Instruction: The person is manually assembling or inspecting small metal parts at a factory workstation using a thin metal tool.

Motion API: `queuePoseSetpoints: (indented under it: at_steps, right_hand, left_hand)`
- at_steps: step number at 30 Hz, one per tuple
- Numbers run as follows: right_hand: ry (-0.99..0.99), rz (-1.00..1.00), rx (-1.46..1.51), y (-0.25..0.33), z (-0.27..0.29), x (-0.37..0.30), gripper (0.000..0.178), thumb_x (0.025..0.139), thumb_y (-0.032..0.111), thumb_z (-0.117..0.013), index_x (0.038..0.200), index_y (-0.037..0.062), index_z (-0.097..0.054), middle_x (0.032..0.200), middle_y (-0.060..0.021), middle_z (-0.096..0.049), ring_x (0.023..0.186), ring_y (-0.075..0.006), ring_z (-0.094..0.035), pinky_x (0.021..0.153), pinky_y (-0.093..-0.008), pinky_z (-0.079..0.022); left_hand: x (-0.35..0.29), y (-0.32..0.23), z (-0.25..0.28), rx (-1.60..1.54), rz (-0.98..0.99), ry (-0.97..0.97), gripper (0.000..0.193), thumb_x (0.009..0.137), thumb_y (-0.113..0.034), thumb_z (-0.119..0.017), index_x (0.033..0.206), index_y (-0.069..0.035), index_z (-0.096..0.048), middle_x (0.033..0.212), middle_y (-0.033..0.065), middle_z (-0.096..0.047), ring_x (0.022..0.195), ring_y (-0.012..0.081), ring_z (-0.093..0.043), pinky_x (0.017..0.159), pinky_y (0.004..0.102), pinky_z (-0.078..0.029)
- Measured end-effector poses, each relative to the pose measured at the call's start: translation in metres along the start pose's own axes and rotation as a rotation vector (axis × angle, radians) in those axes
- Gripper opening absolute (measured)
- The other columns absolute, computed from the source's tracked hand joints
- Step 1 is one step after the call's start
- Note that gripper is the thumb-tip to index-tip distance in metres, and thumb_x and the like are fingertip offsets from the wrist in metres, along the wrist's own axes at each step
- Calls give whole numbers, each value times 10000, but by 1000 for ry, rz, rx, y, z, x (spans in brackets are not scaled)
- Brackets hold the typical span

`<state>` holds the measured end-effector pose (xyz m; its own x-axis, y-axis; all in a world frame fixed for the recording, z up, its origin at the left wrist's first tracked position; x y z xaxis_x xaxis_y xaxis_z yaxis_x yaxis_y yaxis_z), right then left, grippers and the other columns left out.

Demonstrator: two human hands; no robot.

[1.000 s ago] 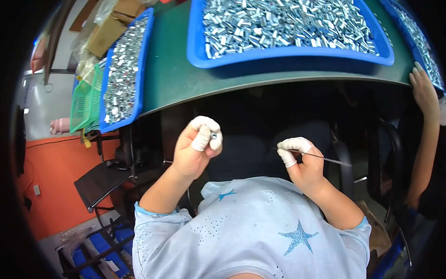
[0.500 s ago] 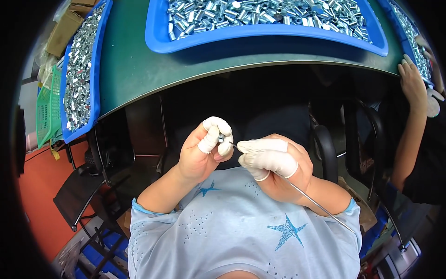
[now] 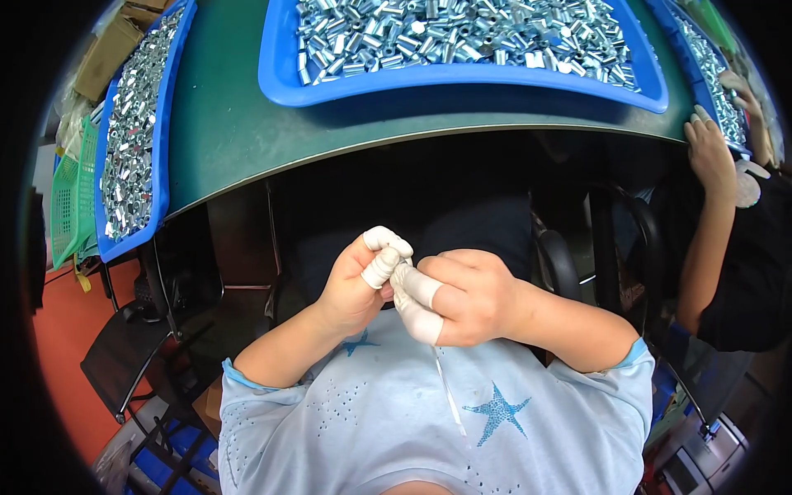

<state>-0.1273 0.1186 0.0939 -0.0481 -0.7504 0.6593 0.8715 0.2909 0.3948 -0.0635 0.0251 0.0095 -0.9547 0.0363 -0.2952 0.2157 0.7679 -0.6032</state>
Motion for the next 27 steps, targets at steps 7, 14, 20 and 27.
queuePoseSetpoints:
  at_steps: [7,14,20,27]
  right_hand:
    - [-267,-918,700,-33,3,-18,179,639,-75,-658,778,-7,-569,871,-158,-605,559,-205,-575,484,-267,-481]
    - [44,-175,136,-23,15,13,158,672,-80,-651,785,12,-589,813,-136,-608,567,-210,-592,506,-273,-491]
    - [-75,-450,492,-42,13,16,150,688,-88,-642,792,7,-591,818,-134,-611,640,-195,-603,569,-269,-500]
    - [-10,-648,606,-43,2,10,101,737,-84,-617,777,-1,-577,814,-105,-604,718,-165,-600,621,-235,-488]
  left_hand:
    - [1,2,-11,23,-128,-2,96,913,-185,-496,933,-93,-511,696,-5,-491,561,61,-394,503,194,-325]
    - [13,-24,-9,55,-89,33,74,920,-141,-484,908,-72,-505,710,24,-512,562,61,-407,496,194,-336]
    - [16,-27,-9,-153,-83,103,72,917,-129,-486,915,-61,-508,728,31,-530,569,68,-434,500,191,-348]
    - [11,-30,-1,73,-205,-2,65,920,-109,-476,926,-52,-507,748,38,-547,579,64,-444,506,182,-360]
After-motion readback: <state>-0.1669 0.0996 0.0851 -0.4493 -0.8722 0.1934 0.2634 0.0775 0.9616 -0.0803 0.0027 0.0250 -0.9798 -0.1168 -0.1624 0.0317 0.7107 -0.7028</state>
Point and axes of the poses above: each hand's wrist, its own x-axis towards the middle knuckle, its own z-axis out of the back of the hand, y = z × x, the point moved 5 cm from there along x, towards the middle knuckle
